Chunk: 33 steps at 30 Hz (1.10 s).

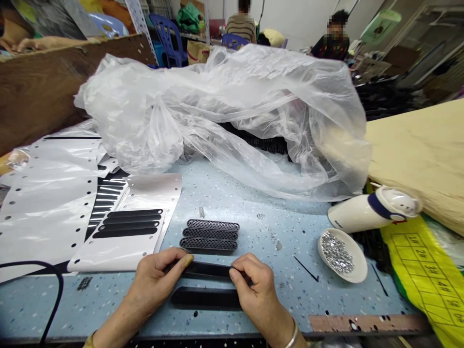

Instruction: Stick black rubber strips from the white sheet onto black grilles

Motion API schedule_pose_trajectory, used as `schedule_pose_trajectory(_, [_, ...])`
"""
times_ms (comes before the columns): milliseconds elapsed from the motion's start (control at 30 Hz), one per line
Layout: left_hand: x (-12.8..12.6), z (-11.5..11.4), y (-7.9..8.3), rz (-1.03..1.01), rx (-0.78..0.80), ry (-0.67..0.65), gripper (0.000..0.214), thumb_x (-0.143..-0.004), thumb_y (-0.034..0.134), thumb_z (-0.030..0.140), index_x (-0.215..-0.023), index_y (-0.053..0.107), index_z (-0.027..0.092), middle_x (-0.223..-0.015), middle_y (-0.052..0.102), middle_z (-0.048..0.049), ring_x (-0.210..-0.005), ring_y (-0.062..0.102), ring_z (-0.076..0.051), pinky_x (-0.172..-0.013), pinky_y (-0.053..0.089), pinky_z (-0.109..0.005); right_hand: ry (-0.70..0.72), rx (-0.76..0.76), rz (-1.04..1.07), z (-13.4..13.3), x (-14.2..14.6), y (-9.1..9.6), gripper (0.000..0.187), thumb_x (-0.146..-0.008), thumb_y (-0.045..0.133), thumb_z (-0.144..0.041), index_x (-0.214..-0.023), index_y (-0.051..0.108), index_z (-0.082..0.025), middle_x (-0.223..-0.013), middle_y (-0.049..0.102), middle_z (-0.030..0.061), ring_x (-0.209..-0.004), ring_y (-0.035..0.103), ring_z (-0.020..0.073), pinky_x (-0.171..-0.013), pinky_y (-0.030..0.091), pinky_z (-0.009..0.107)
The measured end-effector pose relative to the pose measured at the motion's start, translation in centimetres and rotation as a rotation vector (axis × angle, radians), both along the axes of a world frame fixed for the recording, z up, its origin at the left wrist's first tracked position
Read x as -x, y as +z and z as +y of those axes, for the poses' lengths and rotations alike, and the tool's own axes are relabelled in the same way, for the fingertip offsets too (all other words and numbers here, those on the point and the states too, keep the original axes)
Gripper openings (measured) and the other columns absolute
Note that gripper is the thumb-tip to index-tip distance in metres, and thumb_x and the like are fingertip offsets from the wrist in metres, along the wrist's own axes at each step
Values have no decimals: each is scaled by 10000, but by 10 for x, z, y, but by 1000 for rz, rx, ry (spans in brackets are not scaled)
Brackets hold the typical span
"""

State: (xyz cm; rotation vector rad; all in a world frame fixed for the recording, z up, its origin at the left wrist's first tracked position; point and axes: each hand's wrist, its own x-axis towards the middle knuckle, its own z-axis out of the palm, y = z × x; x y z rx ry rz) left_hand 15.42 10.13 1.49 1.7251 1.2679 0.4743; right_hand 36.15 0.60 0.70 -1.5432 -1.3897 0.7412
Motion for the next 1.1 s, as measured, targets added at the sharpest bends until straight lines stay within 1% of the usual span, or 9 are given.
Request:
schedule_pose_trajectory(167, [-14,-10,-4,280,-296,24,395,-687,710,552,-639,532,203,-603,545,3,-535,494,-156,-522,353,-295,-18,-2,-13,0,1,-1,170,-872,557,-188,-767,687,-158,-713,631,56,-644,592,171,-576,451,278])
schedule_pose_trajectory(267, [-18,-10,-9,320,-368,6,417,-748,663,549,-595,487,202,-594,521,4,-511,474,-143,-510,323,-285,-15,-4,-7,0,0,-2,169,-873,559,-198,-769,687,-162,-719,635,54,-640,587,168,-564,437,272])
schedule_pose_trajectory(400, [-15,-7,-11,256,-346,-24,378,-822,588,482,-584,509,198,-585,537,-5,-540,500,-154,-545,340,-289,-4,-1,29,0,-1,-2,202,-888,547,-219,-730,662,-167,-721,631,49,-665,589,169,-605,450,272])
schedule_pose_trajectory(567, [-3,-3,-5,95,-233,-24,381,-872,488,405,-564,559,193,-551,557,-14,-553,522,-162,-575,374,-296,-32,14,13,0,1,-1,271,-920,490,-246,-694,620,-173,-681,592,31,-638,552,158,-603,444,263])
schedule_pose_trajectory(667, [7,-2,1,34,-167,-19,394,-907,427,423,-666,628,185,-575,608,-18,-539,562,-155,-548,415,-271,-65,4,-61,-2,3,-3,264,-900,517,-262,-673,621,-174,-630,576,19,-588,540,154,-556,433,251])
schedule_pose_trajectory(833, [22,-5,7,-342,320,129,520,-883,430,571,-1037,634,119,-835,722,-108,-458,597,-138,-416,436,-244,-72,-29,-114,-4,3,-3,237,-916,500,-274,-835,691,-159,-716,670,52,-633,624,172,-578,483,249])
schedule_pose_trajectory(900, [23,-6,8,-439,374,181,530,-860,481,573,-1032,645,100,-884,728,-141,-484,616,-139,-407,430,-231,-47,-53,-176,-3,3,0,278,-938,474,-276,-811,693,-163,-708,668,58,-643,626,178,-595,487,264])
schedule_pose_trajectory(1033, [23,-6,9,-390,331,171,380,-784,612,464,-853,711,104,-587,695,-65,-376,515,-98,-391,383,-205,-31,-136,-406,3,9,5,226,-912,538,-274,-789,691,-160,-732,675,76,-699,620,204,-674,483,319])
schedule_pose_trajectory(1100, [23,-7,9,-357,315,157,311,-717,661,400,-823,729,116,-517,666,-34,-360,492,-97,-394,385,-208,-36,-146,-472,8,15,6,198,-891,579,-287,-789,696,-164,-738,683,77,-704,618,207,-682,475,326])
